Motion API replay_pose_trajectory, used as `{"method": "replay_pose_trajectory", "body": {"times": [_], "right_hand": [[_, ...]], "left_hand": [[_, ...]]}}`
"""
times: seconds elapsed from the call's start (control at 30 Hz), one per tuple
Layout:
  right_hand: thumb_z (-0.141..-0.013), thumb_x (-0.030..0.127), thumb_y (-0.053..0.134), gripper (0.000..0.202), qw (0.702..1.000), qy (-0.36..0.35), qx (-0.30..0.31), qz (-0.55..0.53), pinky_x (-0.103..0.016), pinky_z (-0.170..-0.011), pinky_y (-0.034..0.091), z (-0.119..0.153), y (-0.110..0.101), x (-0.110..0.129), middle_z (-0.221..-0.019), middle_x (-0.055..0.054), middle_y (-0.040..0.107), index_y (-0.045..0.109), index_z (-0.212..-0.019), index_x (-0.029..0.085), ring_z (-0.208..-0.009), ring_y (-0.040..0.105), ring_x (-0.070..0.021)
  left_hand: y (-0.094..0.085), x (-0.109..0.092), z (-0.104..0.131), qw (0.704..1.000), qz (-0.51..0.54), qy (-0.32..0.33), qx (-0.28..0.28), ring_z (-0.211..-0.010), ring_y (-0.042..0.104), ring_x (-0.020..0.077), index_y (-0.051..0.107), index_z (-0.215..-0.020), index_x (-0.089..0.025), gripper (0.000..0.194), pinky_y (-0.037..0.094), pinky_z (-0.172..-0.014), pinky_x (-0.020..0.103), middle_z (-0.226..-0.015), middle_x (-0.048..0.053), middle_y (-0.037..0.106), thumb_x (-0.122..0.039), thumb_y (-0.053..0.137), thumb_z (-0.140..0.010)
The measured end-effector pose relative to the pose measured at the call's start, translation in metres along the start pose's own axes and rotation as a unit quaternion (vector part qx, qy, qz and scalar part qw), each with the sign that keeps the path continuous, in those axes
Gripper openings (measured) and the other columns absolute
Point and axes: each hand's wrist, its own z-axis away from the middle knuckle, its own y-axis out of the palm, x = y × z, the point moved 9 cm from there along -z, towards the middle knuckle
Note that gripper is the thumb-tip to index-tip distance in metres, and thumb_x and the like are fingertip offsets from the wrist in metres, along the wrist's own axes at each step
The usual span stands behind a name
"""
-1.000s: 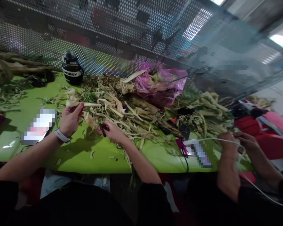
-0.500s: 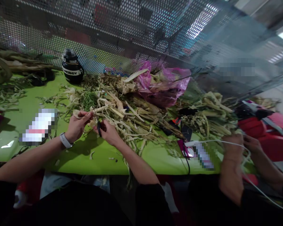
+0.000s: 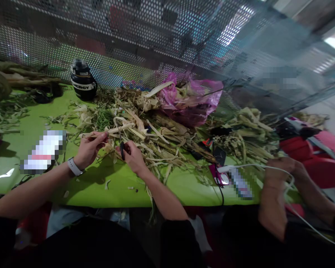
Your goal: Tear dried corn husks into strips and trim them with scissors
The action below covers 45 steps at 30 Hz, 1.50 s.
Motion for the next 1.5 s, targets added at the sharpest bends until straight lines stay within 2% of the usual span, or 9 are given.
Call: {"method": "replay_pose_trajectory", "body": {"times": [0.3,0.57,0.83,0.97,1.1,1.23,1.33,1.4,1.5], "right_hand": [[-0.073,0.062,0.066,0.044,0.997,-0.021,-0.071,-0.027,-0.025,-0.056,0.036,0.004,-0.018,0.007,-0.067,0.003,0.050,0.047,-0.077,0.022,-0.062,0.044,-0.0123],[-0.079,0.051,0.067,0.034,0.991,-0.058,-0.106,-0.054,-0.026,-0.059,0.042,0.009,-0.026,0.009,-0.066,0.004,0.053,0.049,-0.077,0.022,-0.060,0.049,-0.0113],[-0.074,0.053,0.071,0.039,0.978,-0.047,-0.184,-0.084,-0.023,-0.051,0.040,-0.007,-0.059,0.003,-0.065,0.003,0.058,0.050,-0.076,0.020,-0.053,0.048,-0.0079],[-0.075,0.055,0.070,0.040,0.984,-0.059,-0.132,-0.101,-0.022,-0.048,0.038,-0.009,-0.055,0.003,-0.067,0.002,0.061,0.052,-0.080,0.020,-0.050,0.045,-0.0071],[-0.069,0.053,0.075,0.043,0.992,-0.058,-0.075,-0.081,-0.025,-0.056,0.045,-0.005,-0.036,0.001,-0.076,0.000,0.063,0.053,-0.088,0.021,-0.062,0.056,-0.0113],[-0.068,0.049,0.076,0.045,0.992,-0.076,-0.068,-0.075,-0.029,-0.066,0.050,0.002,-0.026,0.008,-0.090,-0.003,0.067,0.050,-0.094,0.023,-0.071,0.059,-0.0137],[-0.063,0.044,0.080,0.046,0.994,-0.057,0.014,-0.087,-0.028,-0.064,0.050,0.007,-0.009,0.013,-0.087,-0.002,0.067,0.051,-0.092,0.024,-0.065,0.056,-0.0122],[-0.059,0.041,0.083,0.046,0.994,-0.029,0.057,-0.090,-0.027,-0.059,0.049,0.010,0.000,0.012,-0.077,0.001,0.064,0.051,-0.086,0.023,-0.060,0.054,-0.0111],[-0.057,0.038,0.084,0.045,0.995,-0.011,0.066,-0.080,-0.025,-0.059,0.047,0.013,0.007,0.006,-0.070,0.004,0.061,0.050,-0.082,0.023,-0.060,0.054,-0.0101]], "left_hand": [[-0.005,-0.001,-0.010,0.999,0.044,0.002,-0.002,-0.077,0.068,0.0110,0.069,-0.083,-0.016,0.033,0.051,-0.062,0.018,-0.084,0.001,0.071,-0.035,0.087,-0.062],[-0.008,-0.009,-0.013,0.999,0.026,0.021,-0.014,-0.084,0.071,0.0148,0.065,-0.078,-0.015,0.032,0.053,-0.066,0.021,-0.086,0.004,0.073,-0.036,0.085,-0.065],[-0.012,-0.015,-0.015,1.000,-0.002,0.024,-0.009,-0.075,0.070,0.0129,0.062,-0.080,-0.017,0.033,0.049,-0.058,0.019,-0.084,0.002,0.072,-0.032,0.086,-0.063],[-0.007,-0.019,-0.014,0.995,-0.077,0.050,0.030,-0.062,0.062,0.0094,0.066,-0.088,-0.017,0.032,0.046,-0.053,0.019,-0.073,0.001,0.068,-0.029,0.085,-0.065],[0.001,-0.028,-0.010,0.994,-0.067,0.064,0.055,-0.061,0.059,0.0082,0.064,-0.108,-0.020,0.050,0.048,-0.060,0.020,-0.071,-0.003,0.063,-0.019,0.085,-0.063],[0.021,-0.019,0.000,0.987,-0.043,-0.016,0.151,-0.064,0.061,0.0103,0.063,-0.117,-0.022,0.058,0.050,-0.061,0.022,-0.076,-0.002,0.063,-0.016,0.084,-0.063],[0.032,-0.007,0.010,0.968,-0.069,-0.075,0.227,-0.058,0.058,0.0101,0.061,-0.124,-0.021,0.063,0.046,-0.054,0.021,-0.071,-0.002,0.062,-0.017,0.083,-0.065],[0.032,-0.005,0.010,0.967,-0.091,-0.069,0.227,-0.058,0.057,0.0099,0.060,-0.125,-0.021,0.063,0.047,-0.056,0.022,-0.071,-0.001,0.062,-0.016,0.082,-0.066],[0.024,-0.005,0.004,0.978,-0.095,-0.048,0.181,-0.066,0.061,0.0112,0.062,-0.121,-0.020,0.059,0.050,-0.063,0.023,-0.077,0.000,0.064,-0.015,0.082,-0.066]]}}
